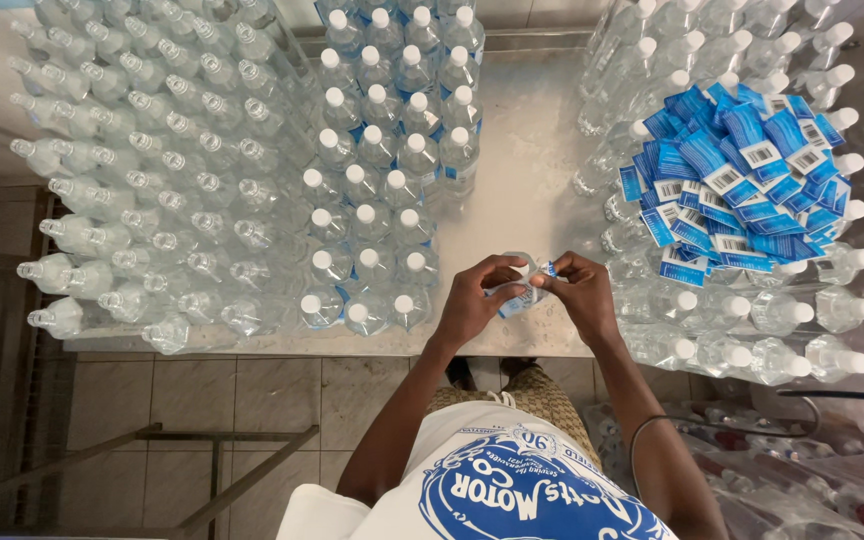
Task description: The person repeatedly picks up clear plastic water bottles and blue paper labels from a table, wraps each label around a bottle, and places the labeled bottle into a growing stack. The process is performed one bottle at a time in a continuous loop.
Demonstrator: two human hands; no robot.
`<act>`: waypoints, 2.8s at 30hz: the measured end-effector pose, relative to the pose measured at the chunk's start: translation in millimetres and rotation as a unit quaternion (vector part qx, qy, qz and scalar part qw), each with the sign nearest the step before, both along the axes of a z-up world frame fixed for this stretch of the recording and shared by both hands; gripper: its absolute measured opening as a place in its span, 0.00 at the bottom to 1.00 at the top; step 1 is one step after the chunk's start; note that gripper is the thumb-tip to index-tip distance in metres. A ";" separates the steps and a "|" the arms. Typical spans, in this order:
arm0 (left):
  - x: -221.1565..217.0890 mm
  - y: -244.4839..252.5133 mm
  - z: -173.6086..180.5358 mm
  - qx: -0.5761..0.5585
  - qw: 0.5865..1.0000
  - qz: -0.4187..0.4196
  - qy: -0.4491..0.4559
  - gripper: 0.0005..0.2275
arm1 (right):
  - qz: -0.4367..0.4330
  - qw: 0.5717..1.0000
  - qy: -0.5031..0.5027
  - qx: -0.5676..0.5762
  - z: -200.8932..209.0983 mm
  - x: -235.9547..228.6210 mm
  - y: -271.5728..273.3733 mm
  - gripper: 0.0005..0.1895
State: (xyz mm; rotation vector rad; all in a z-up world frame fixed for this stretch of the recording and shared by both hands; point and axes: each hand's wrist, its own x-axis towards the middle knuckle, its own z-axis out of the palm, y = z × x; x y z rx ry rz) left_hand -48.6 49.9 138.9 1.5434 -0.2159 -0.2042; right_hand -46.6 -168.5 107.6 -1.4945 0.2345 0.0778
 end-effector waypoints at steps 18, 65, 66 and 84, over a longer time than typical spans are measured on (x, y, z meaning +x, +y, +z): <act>-15.1 -20.7 -15.1 0.236 0.918 0.157 -0.278 0.08 | -0.041 0.958 -0.160 -0.233 4.1 -10.5 1.7 0.24; -13.3 -21.4 -14.9 -0.408 0.877 0.190 0.167 0.32 | 0.007 0.977 -0.178 -0.121 52.3 -33.3 18.3 0.22; -12.4 -21.3 -14.1 -0.390 0.887 0.188 0.158 0.32 | 0.022 0.918 -0.295 -0.263 56.5 -31.6 10.2 0.30; 4.1 -4.9 -48.0 -0.391 0.878 0.166 0.220 0.27 | 0.199 0.813 -0.396 -0.377 46.8 -16.4 5.9 0.10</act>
